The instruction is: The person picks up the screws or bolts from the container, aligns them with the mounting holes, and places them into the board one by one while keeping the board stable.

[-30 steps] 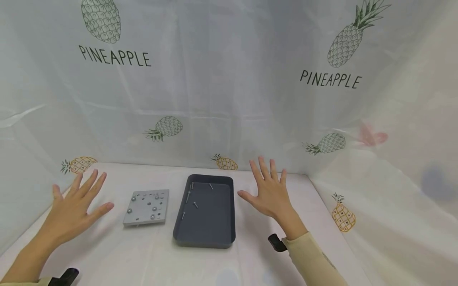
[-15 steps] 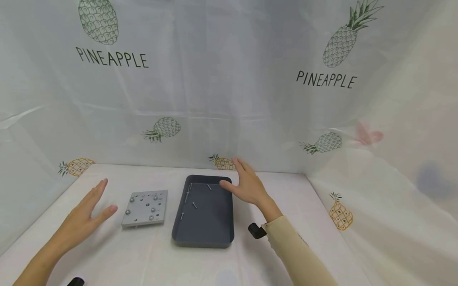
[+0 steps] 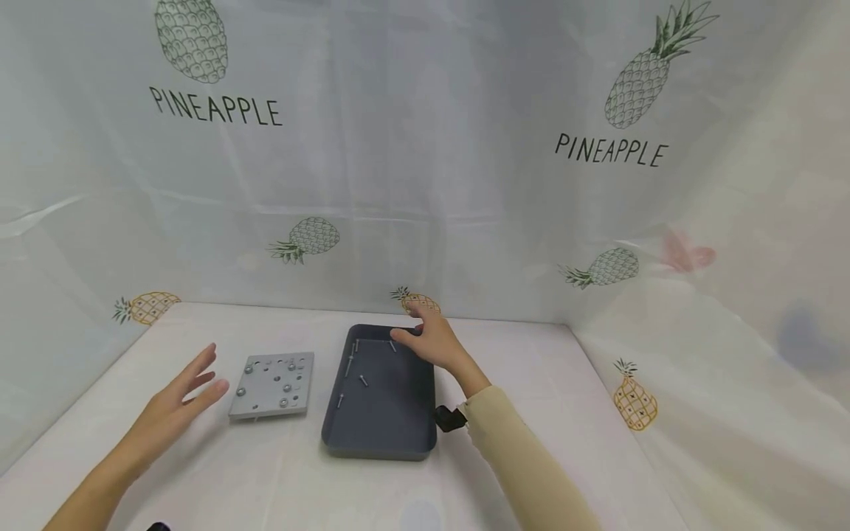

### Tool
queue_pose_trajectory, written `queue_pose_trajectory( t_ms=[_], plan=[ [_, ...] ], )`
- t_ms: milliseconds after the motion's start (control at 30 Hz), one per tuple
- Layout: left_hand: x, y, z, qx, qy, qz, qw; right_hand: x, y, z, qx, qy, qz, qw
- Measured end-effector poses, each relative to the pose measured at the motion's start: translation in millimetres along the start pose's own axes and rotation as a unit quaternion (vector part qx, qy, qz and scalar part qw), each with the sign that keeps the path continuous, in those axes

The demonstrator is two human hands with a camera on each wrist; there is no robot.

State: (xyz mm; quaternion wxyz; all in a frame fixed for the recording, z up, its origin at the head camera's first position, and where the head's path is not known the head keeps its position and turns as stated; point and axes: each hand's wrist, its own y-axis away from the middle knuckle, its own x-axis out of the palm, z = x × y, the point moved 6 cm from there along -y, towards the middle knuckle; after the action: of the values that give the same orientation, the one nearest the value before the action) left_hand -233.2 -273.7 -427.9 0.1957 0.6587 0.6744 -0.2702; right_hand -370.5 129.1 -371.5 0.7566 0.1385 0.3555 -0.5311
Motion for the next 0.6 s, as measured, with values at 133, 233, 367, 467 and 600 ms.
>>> queue_pose_trajectory(
  t_ms=[133,233,367,467,600],
  plan=[
    [8.6,0.6,2.1,-0.033,0.027,0.015,0.999,10.5,-5.6,-2.9,0.018,-0.041,0.009,0.999],
    [13.1,0.3,4.3,-0.046,0.038,0.021,0.998,16.7,-10.0,-4.7,0.033,-0.066,0.006,0.9973],
    [18.3,-0.7,6.8,-0.064,0.051,0.031,0.9962,25.1,-14.9,-4.5,0.048,-0.091,0.006,0.9947],
    [22.5,-2.7,7.7,-0.077,0.061,0.04,0.9944,32.4,-17.9,-3.0,0.051,-0.097,0.013,0.9939],
    [28.4,-5.5,8.3,-0.092,0.08,0.056,0.991,45.3,-22.0,-1.6,0.049,-0.108,0.038,0.9922]
  ],
)
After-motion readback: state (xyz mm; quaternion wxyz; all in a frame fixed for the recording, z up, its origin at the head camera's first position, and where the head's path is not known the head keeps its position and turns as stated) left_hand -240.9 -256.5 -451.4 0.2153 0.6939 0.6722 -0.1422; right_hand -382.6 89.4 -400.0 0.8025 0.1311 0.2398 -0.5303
